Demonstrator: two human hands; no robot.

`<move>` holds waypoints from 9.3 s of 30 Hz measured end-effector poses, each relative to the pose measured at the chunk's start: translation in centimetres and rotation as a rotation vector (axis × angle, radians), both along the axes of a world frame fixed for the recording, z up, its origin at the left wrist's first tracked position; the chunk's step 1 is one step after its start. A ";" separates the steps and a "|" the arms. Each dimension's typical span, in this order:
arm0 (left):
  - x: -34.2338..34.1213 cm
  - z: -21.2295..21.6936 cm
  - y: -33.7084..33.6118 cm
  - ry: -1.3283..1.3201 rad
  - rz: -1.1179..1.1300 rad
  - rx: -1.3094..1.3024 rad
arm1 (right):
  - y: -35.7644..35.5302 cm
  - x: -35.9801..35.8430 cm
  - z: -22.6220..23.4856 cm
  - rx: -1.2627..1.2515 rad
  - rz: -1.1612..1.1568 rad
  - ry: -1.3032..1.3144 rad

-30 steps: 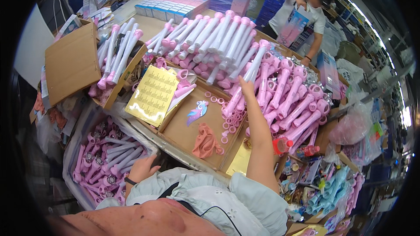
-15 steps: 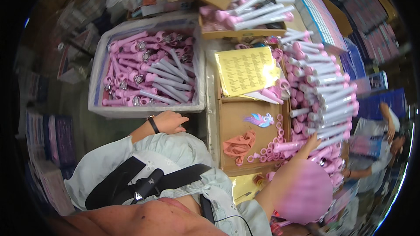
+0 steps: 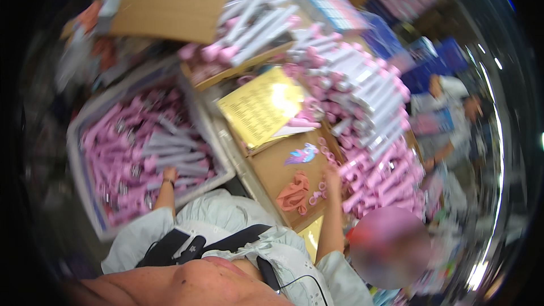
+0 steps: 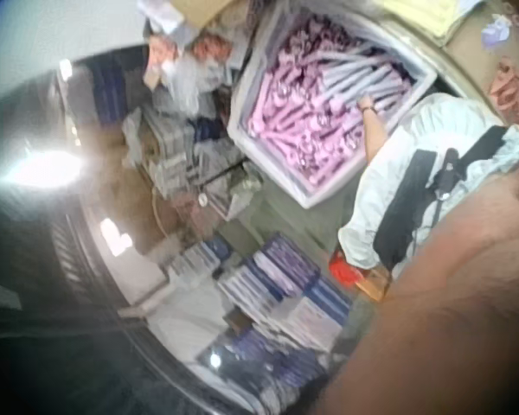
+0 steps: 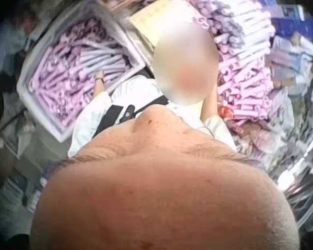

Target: The person repeatedly assembles bubble wands by picking a pink wand head and a clear plastic tube, then inserting the head into the tube. The assembled wands are placed into a cardboard box on the table.

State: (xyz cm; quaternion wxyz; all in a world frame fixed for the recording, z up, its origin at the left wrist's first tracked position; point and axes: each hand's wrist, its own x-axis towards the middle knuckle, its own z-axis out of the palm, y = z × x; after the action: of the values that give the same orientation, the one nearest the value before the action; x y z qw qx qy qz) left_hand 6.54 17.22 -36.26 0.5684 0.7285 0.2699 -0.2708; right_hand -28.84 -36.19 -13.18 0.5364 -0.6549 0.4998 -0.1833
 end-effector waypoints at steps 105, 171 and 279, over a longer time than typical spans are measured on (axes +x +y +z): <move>-15.8 37.6 -26.1 -1.119 -1.615 -0.179 | 19.4 6.2 14.4 0.224 -0.144 -0.861; -14.0 38.1 -23.9 0.332 -1.367 -1.058 | 16.9 4.4 18.2 0.321 0.010 -0.954; -1.4 2.3 -6.7 -0.416 -1.056 1.001 | 20.3 -0.2 8.1 -0.557 0.286 0.400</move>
State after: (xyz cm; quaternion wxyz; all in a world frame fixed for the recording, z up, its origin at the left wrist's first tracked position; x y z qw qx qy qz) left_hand 5.11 10.51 -33.97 0.0038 0.9683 -0.1371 -0.2089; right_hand -29.01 -15.91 -5.06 0.2497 -0.8618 0.4291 -0.1040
